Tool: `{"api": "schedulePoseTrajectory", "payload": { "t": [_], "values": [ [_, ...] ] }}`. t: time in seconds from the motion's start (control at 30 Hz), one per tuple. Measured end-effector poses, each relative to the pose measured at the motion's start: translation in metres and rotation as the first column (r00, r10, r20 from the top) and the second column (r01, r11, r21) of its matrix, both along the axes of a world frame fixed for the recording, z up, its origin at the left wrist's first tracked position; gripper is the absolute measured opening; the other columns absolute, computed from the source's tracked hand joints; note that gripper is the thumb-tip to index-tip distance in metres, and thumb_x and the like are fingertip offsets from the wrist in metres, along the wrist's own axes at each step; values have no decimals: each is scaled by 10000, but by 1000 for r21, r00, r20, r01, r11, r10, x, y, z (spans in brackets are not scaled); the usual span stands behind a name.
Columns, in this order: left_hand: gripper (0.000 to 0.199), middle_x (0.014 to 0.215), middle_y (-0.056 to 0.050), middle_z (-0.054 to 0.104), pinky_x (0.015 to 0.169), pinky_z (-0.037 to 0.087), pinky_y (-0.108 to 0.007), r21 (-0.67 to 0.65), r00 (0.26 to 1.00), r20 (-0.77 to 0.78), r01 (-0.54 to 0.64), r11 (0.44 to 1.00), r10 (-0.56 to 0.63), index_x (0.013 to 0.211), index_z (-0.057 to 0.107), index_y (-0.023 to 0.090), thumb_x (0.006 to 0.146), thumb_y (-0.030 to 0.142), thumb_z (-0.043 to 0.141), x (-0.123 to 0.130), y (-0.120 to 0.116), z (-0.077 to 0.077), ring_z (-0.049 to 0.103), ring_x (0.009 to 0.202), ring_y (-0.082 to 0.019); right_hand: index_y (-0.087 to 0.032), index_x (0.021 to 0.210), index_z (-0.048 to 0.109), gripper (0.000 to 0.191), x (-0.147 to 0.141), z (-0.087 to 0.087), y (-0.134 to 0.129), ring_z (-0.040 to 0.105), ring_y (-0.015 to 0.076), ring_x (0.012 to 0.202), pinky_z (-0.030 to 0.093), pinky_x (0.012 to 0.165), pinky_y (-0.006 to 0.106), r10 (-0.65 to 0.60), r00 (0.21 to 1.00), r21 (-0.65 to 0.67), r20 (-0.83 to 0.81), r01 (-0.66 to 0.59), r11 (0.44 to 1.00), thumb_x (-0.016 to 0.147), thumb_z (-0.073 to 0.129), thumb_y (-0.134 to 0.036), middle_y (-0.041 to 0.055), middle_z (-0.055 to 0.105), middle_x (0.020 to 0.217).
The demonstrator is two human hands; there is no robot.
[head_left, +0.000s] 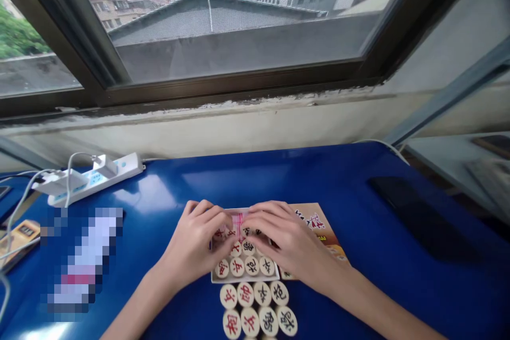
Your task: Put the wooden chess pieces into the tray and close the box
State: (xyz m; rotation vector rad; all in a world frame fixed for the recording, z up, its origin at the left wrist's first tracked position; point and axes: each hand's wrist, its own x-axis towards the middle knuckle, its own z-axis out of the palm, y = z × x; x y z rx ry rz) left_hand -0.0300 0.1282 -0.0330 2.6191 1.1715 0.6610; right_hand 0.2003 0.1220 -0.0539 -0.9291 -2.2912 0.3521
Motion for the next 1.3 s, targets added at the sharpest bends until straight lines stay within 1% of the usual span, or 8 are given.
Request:
{"api": "schedulePoseTrajectory", "payload": {
  "t": [0.13,0.27,0.43,0.63,0.83,1.03,1.2,1.3],
  "values": [
    [114,1128,-51,715,769,392,-387,112,999,-20,-31,993,33,1036,657,219,1001,233,550,-2,2,-3,586,939,-227,-216,1107,631,164,0,0,0,627,191,1124,507,953,430,20,999,16,37,-21,1000,1043,482,-188,4,738,1091],
    [153,1194,-60,702,796,410,-411,225,997,-50,-54,973,67,937,686,207,998,199,546,-5,3,-8,583,1020,-252,-209,1162,633,222,1,0,-1,618,198,1136,511,953,434,16,998,21,61,-17,1000,1049,447,-167,17,737,1116],
    [173,1242,-60,689,832,427,-438,229,997,-62,-34,973,49,874,703,214,984,196,571,-5,3,-10,567,1112,-281,-209,1168,653,252,4,-1,0,618,200,1136,510,956,414,23,998,6,61,-23,1000,1030,455,-136,11,745,1110],
    [175,1243,-54,684,834,438,-435,172,999,-39,-28,985,36,910,716,216,996,230,564,-3,2,-10,572,1118,-279,-233,1220,669,357,9,-2,0,616,197,1175,510,975,406,58,996,-25,65,-56,998,998,426,-93,27,737,1184],
    [177,1255,-55,667,855,458,-444,121,998,-17,-52,991,54,1042,714,236,1004,225,542,-5,3,-8,570,1113,-272,-235,1270,632,378,10,-1,0,600,186,1200,498,1001,407,62,997,-47,50,-60,997,1001,412,-85,15,725,1218],
    [209,1195,-68,664,860,478,-426,110,990,39,-141,984,138,1061,690,222,1022,223,485,-8,6,-9,589,1074,-252,-219,1197,641,306,12,1,2,627,193,1095,501,922,411,17,999,-37,-35,-18,999,1020,415,-112,28,736,1120],
    [269,1050,-66,658,833,472,-382,-60,940,70,-329,942,333,1129,678,215,1023,327,458,-9,8,-9,605,979,-235,-225,1150,665,318,15,4,2,654,188,1057,493,883,391,-114,991,-20,-74,113,993,1029,386,-131,32,739,1087],
    [314,830,-27,625,672,436,-323,-181,904,40,-413,893,426,1190,660,218,1008,379,461,-11,8,-10,616,788,-210,-231,1130,671,322,16,2,3,666,190,1056,500,843,374,-269,960,-66,-71,265,962,1014,385,-140,24,742,1109]
  ]
}}
